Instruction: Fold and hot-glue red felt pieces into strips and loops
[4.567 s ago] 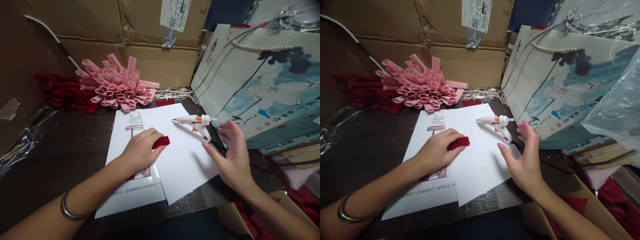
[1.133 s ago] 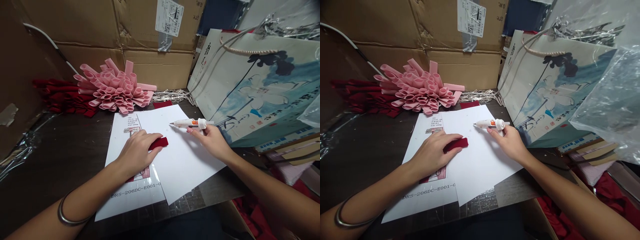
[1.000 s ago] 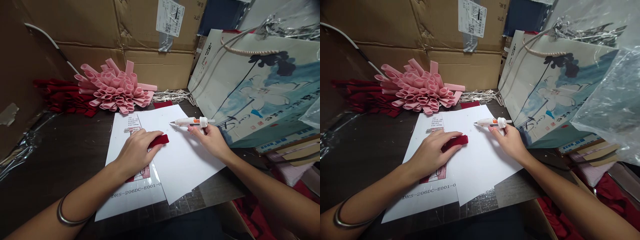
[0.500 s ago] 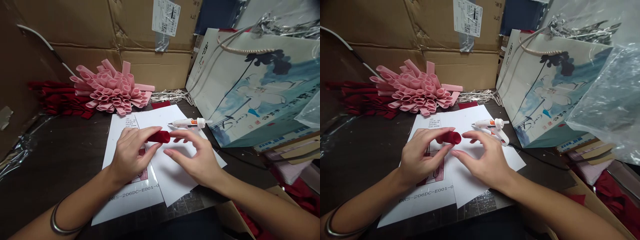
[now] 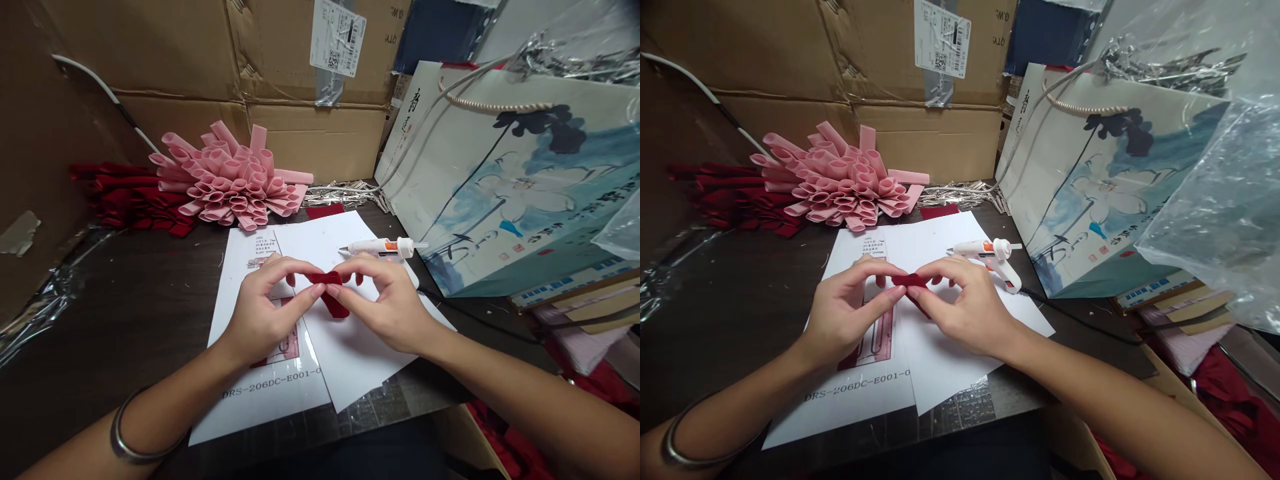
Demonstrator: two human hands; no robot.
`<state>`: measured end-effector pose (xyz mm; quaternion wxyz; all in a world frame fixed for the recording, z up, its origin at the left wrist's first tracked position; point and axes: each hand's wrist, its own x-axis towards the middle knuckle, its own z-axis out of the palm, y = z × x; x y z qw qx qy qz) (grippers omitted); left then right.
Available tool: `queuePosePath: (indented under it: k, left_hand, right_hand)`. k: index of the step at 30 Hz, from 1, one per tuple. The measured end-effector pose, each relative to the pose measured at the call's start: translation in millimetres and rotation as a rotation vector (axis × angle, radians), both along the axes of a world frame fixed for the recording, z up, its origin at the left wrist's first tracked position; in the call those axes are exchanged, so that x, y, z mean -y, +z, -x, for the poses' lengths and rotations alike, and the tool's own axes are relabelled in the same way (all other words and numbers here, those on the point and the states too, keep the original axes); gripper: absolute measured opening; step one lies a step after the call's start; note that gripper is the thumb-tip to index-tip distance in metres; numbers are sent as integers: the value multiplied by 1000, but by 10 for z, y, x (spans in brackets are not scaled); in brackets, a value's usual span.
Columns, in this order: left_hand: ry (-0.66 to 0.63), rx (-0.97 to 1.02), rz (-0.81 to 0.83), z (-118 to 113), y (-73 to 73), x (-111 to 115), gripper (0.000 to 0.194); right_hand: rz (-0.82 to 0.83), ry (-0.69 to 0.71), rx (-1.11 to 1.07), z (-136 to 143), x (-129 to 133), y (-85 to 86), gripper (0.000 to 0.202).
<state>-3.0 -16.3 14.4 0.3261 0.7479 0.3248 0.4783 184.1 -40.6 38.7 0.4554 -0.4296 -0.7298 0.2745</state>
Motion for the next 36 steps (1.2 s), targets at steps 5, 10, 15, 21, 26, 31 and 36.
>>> queuePosePath:
  k: [5, 10, 15, 21, 26, 31, 36]
  left_hand:
    - [30, 83, 214, -16, -16, 17, 4]
    - [26, 120, 298, -30, 22, 26, 5]
    - [2, 136, 345, -43, 69, 13, 7]
    - [1, 106, 439, -49, 107, 79, 8]
    - [-1, 86, 413, -39, 100, 71, 10]
    - [10, 63, 360, -23, 118, 35, 8]
    - [8, 90, 486, -54, 110, 57, 14]
  right_hand:
    - [163, 29, -88, 1, 2, 5, 6]
    - [150, 51, -79, -32, -7, 3, 10]
    - [154, 24, 25, -62, -1, 49, 11]
    - [192, 53, 60, -78, -5, 83, 12]
    - [201, 48, 80, -73, -5, 70, 12]
    - [220, 23, 94, -78, -9, 58, 12]
    - [255, 62, -68, -95, -63, 15, 14]
